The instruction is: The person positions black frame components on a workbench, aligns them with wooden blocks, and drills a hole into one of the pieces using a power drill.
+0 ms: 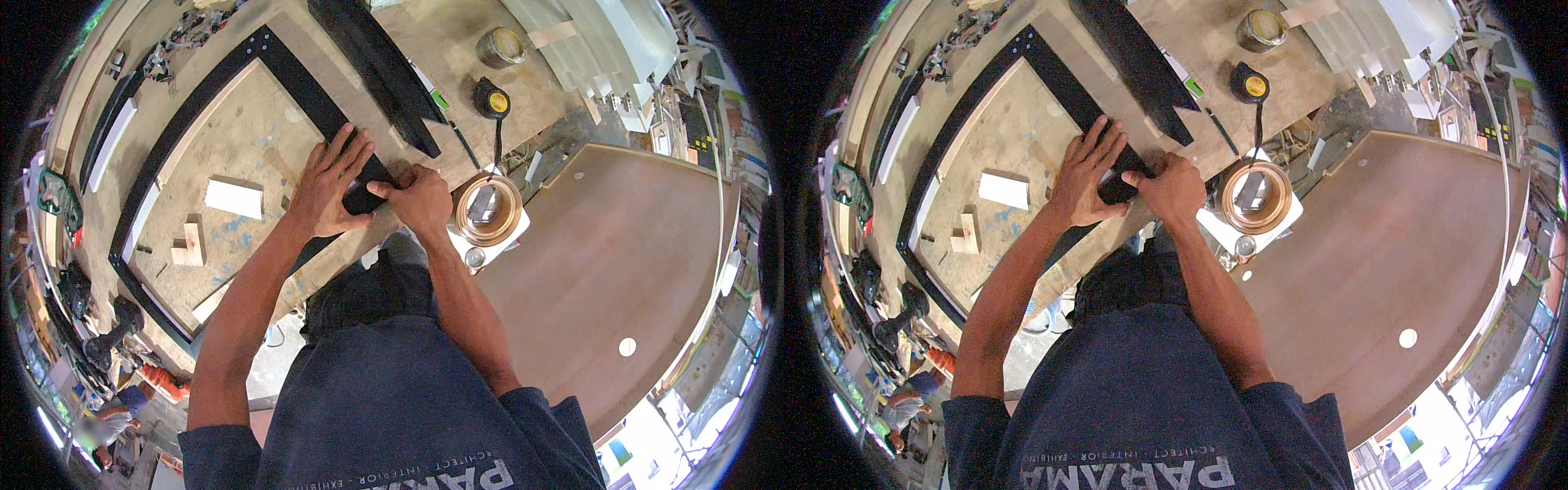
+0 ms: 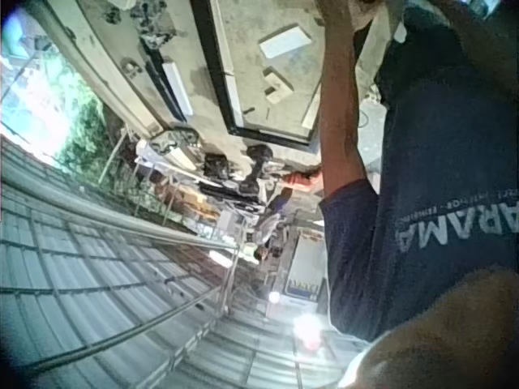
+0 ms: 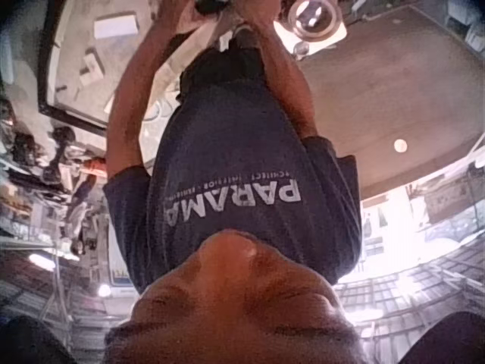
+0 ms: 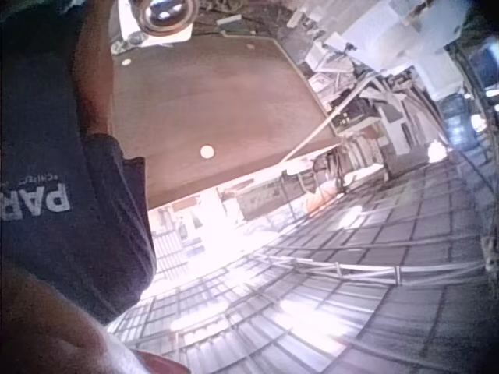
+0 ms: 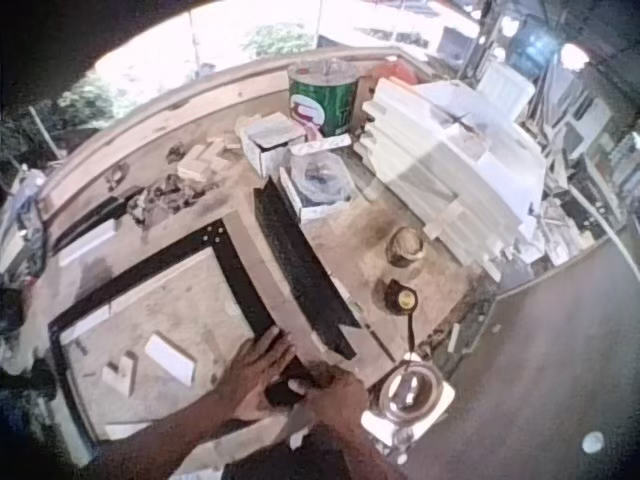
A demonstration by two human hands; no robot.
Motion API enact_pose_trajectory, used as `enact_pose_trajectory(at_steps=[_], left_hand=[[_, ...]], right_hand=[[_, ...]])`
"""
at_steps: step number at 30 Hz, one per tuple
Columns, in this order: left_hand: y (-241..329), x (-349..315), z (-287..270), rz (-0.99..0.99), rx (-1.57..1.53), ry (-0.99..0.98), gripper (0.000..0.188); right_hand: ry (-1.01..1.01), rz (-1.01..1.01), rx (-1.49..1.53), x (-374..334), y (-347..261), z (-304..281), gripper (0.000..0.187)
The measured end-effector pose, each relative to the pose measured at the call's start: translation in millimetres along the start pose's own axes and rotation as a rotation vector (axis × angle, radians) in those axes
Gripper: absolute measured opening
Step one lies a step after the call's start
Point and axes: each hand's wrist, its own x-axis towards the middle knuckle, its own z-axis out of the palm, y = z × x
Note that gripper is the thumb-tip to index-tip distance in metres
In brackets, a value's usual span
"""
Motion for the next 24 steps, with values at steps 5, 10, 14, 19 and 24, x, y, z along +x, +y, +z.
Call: enact_pose_trajectory(at_steps=[5, 10, 14, 19, 24], left_hand=[[-0.7, -2.0, 2.4, 0.03, -0.037, 0.037, 0.127], [1.1, 0.5, -1.0, 0.004, -0.04, 0.019, 0.126], [-3.3, 0.4, 2.4, 0.003, -0.027, 0.01, 0.126], [-1.9, 1.9, -0.9, -0.009, -0.029, -0.022, 0.126], [-0.6, 2.2, -0.1, 0.023, -0.054, -0.01, 0.123]], right_hand=[[-0.084, -0.031, -0.17, -0.4, -10.6, -8.9, 0.065], [-0.067, 0.022, -0.261, 16.2, -2.6, -3.8, 0.075], [-0.108, 0.019, -0.253, 17.3, -12.5, -11.2, 0.072], [0.009, -0.073, -0.089, -0.7, 7.2, 3.6, 0.058], [0.01, -0.162, 0.441, -16.4, 55.5, 17.8, 0.033]])
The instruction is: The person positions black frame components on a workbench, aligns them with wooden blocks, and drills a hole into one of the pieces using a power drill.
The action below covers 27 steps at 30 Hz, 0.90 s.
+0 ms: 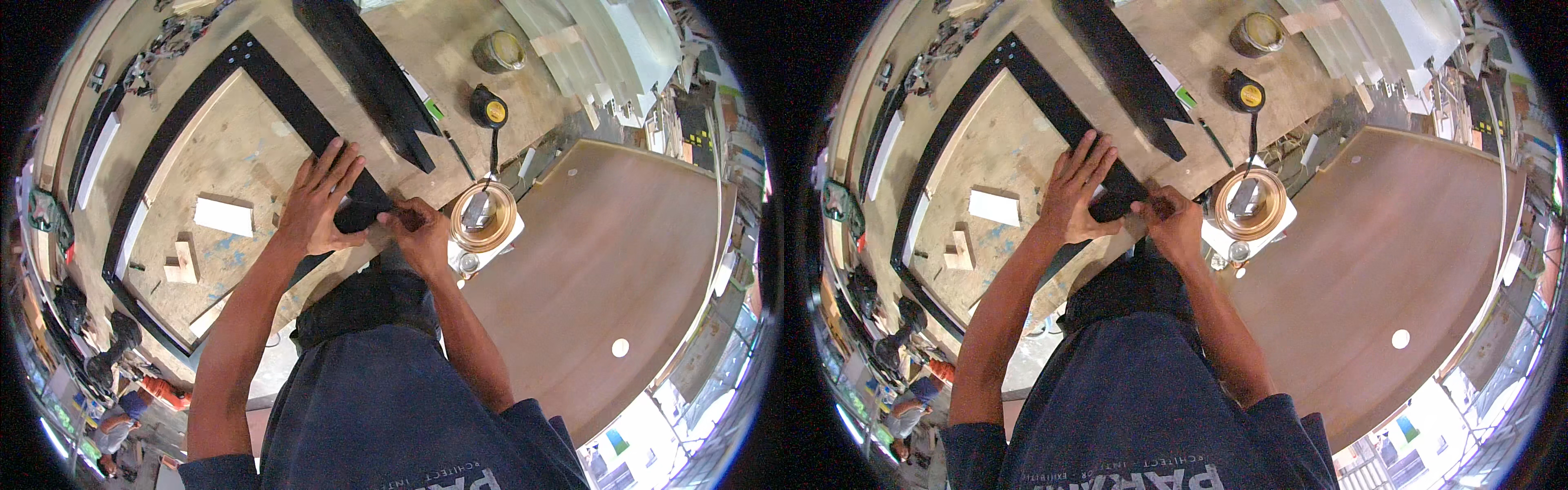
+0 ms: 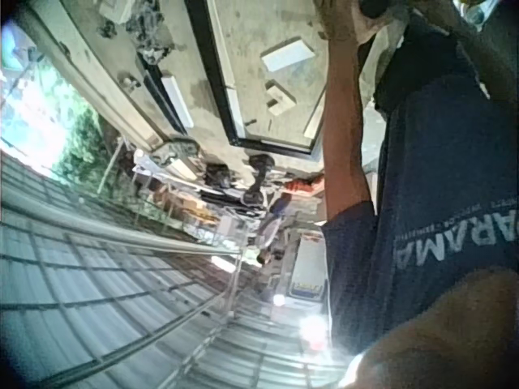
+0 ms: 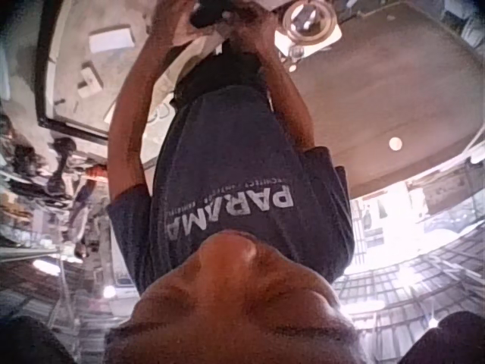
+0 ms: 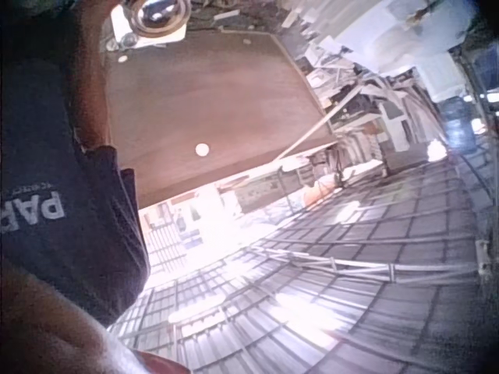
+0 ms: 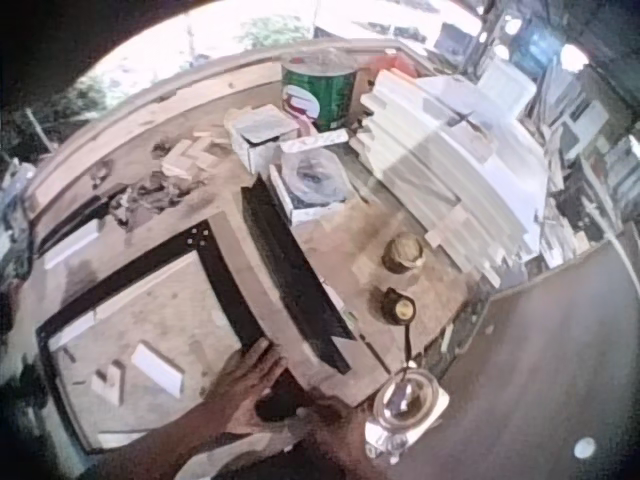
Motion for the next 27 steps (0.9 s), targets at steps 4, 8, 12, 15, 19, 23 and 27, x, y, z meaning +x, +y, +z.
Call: enact_pose_trajectory(at_steps=[4, 8, 12, 15, 19, 23, 27], left_hand=[[0.5, -1.3, -1.3, -0.038, 0.073, -0.027, 0.123], [-1.5, -1.7, 4.1, 0.0, 0.096, 0.029, 0.122], [1.5, 1.3, -0.6, 0.028, 0.086, 0.032, 0.12], [2.2, 5.0, -0.5, 0.021, 0.098, 0.008, 0.118], [-1.6, 2.2, 4.9, 0.05, 0.107, 0.058, 0.118], [0.4, 4.4, 5.2, 0.057, 0.147, 0.044, 0.117], [2.5, 5.4, 4.1, 0.06, 0.15, 0.054, 0.114]], right_hand=[[-0.116, -0.005, 0.06, -11.3, 1.7, -7.1, 0.04], [-0.095, -0.059, 0.23, -18.1, 8.9, -3.7, 0.041], [-0.116, -0.003, 0.183, -24.2, 18.7, -5.4, 0.044], [-0.058, 0.004, 0.201, -23.3, 16.8, -4.5, 0.044], [-0.055, -0.023, 0.261, -19.2, 14.2, -1.1, 0.044], [-0.077, -0.01, 0.411, -25.9, 16.1, 20.2, 0.045], [-0.054, 0.047, 0.493, -25.8, 29.5, 23.4, 0.041]])
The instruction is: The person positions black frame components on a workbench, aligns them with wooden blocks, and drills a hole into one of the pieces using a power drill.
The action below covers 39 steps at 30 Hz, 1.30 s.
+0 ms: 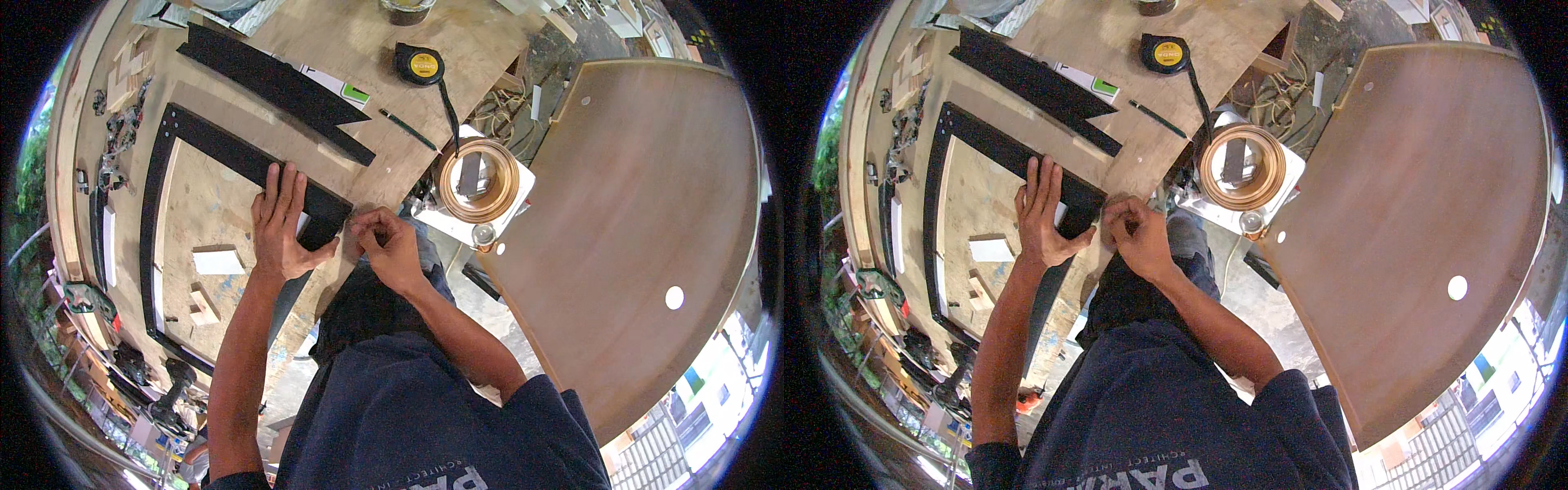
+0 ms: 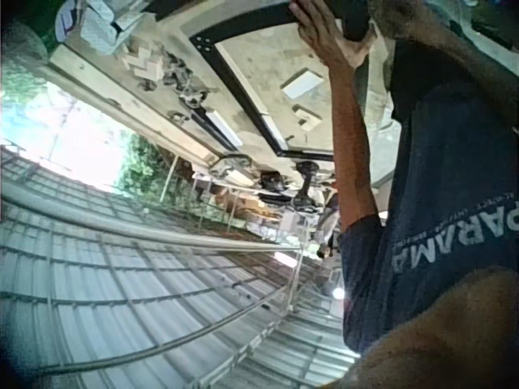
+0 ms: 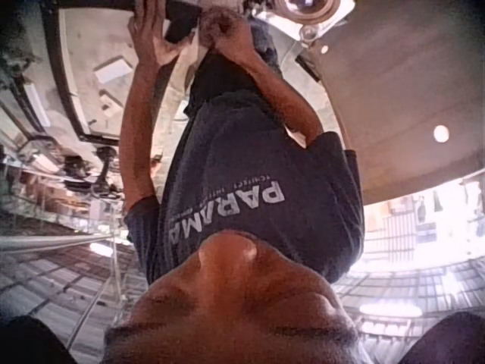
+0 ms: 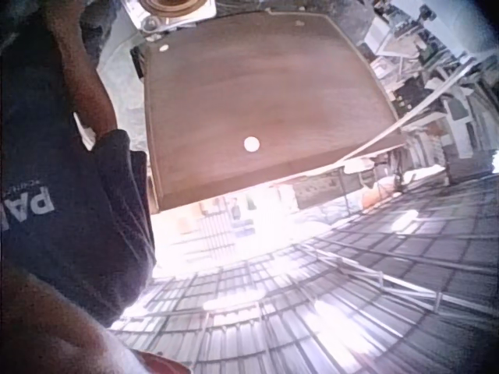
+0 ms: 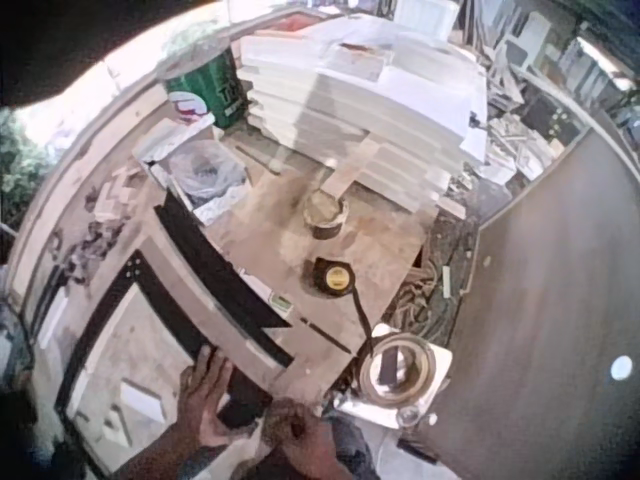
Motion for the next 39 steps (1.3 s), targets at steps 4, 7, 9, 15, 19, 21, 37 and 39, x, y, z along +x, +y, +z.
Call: enact_pose_trajectory(at_steps=[4, 7, 9, 15, 19, 21, 37, 39], left_hand=[[-0.4, -2.7, -1.0, -0.009, 0.022, -0.015, 0.115], [0.1, -3.0, -1.1, -0.032, 0.022, -0.036, 0.116], [-0.1, -4.5, -0.7, -0.026, 0.027, -0.036, 0.117], [-1.9, -7.7, 0.3, -0.043, 0.058, -0.036, 0.12], [0.1, -4.9, -3.5, -0.08, 0.069, -0.043, 0.122], [-0.5, -6.1, -1.8, -0.094, 0.069, -0.107, 0.124], [11.0, -18.1, -10.7, -0.048, -0.068, -0.011, 0.127], [15.6, -16.2, -16.5, -0.093, -0.029, -0.039, 0.13]], right_hand=[[0.022, -0.093, -0.108, -3.2, -12.7, -2.6, 0.037], [-0.017, -0.131, -0.253, -3.1, -15.3, -4.7, 0.032], [-0.019, -0.163, -0.314, -1.6, -10.5, -9.5, 0.028], [0.087, -0.112, -0.357, -13.2, -11.4, -43.4, 0.014], [0.115, -0.154, -0.313, -13.1, -17.3, -68.2, 0.019], [0.111, -0.171, -0.339, -10.6, -29.2, -77.9, 0.02], [-0.146, -0.464, -0.635, 20.1, -56.7, -83.7, 0.024], [-0.263, -0.524, -0.602, 18.1, -71.6, -74.9, 0.029]])
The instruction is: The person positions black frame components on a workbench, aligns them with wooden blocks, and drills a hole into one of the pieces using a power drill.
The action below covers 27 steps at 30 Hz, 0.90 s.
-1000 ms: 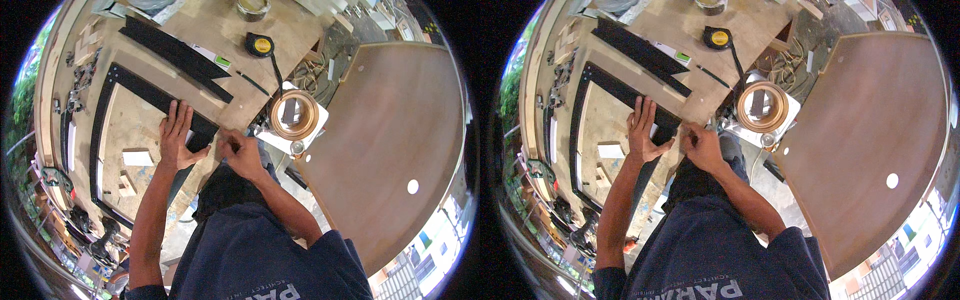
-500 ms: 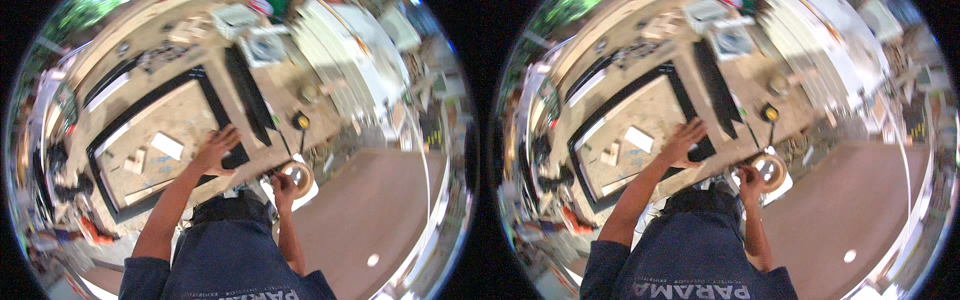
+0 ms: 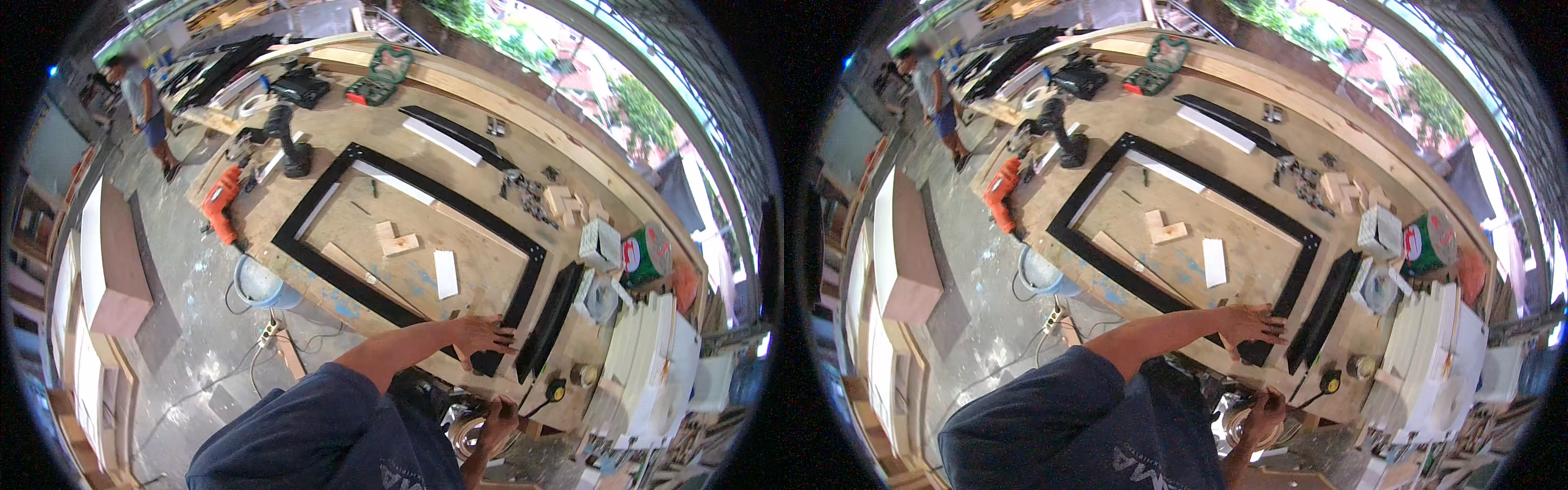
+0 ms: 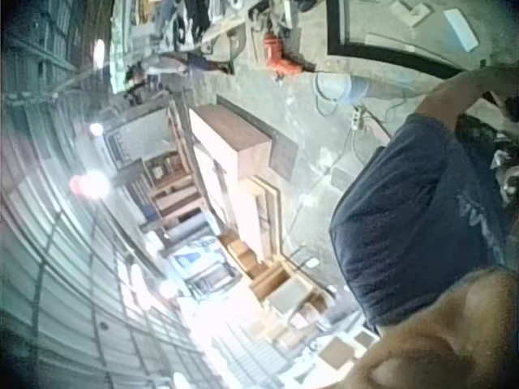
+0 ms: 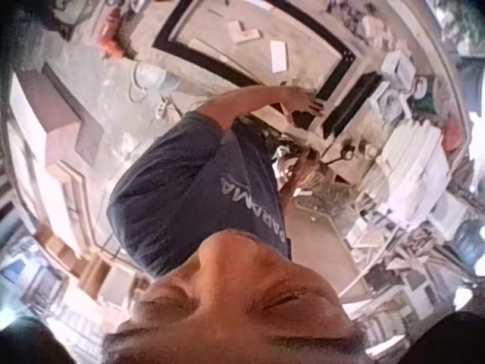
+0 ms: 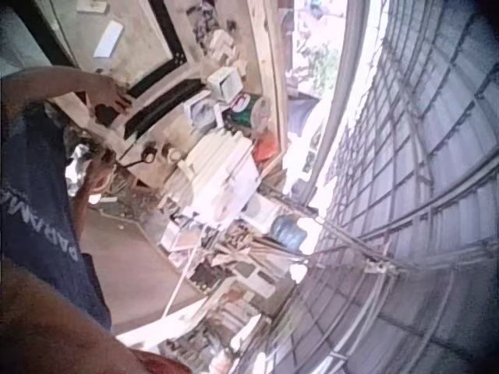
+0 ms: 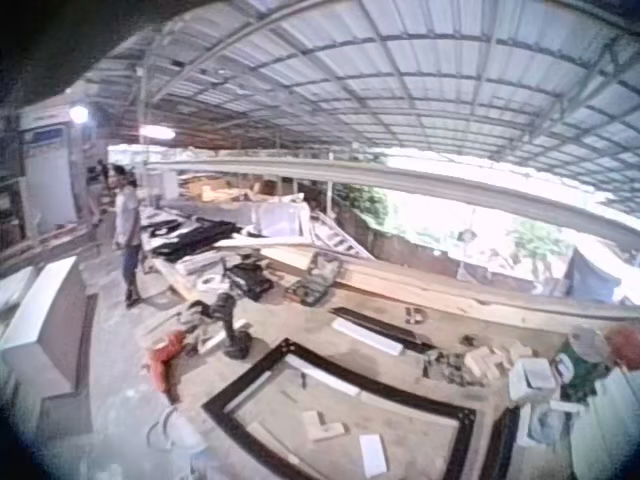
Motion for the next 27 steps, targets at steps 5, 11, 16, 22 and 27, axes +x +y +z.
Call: enact_pose_trajectory(at_steps=[5, 11, 16, 22, 27], left_hand=[[9.1, -29.2, -18.8, -0.061, -0.035, 0.275, 0.113], [-9.1, -169.6, -22.0, -0.452, -0.251, 0.96, 0.043], [-71.2, -379.4, -31.5, -1.174, -0.269, 1.445, 0.03], [-161.3, -743.2, -2.1, -1.556, 0.128, 1.245, 0.067], [-186.9, -778.2, 0.2, -1.733, 0.301, 0.591, 0.119]], right_hand=[[-0.047, -0.056, 0.075, -4.2, -17.2, 4.2, 0.021], [0.089, -0.116, 0.037, -37.2, 7.7, 21.6, 0.025], [0.122, 0.056, 0.36, -80.0, 2.2, 35.5, 0.02], [-0.252, -0.154, 0.537, -87.0, -177.7, 167.0, 0.027], [-0.461, -0.526, 0.705, -95.4, -268.3, 229.1, 0.024]])
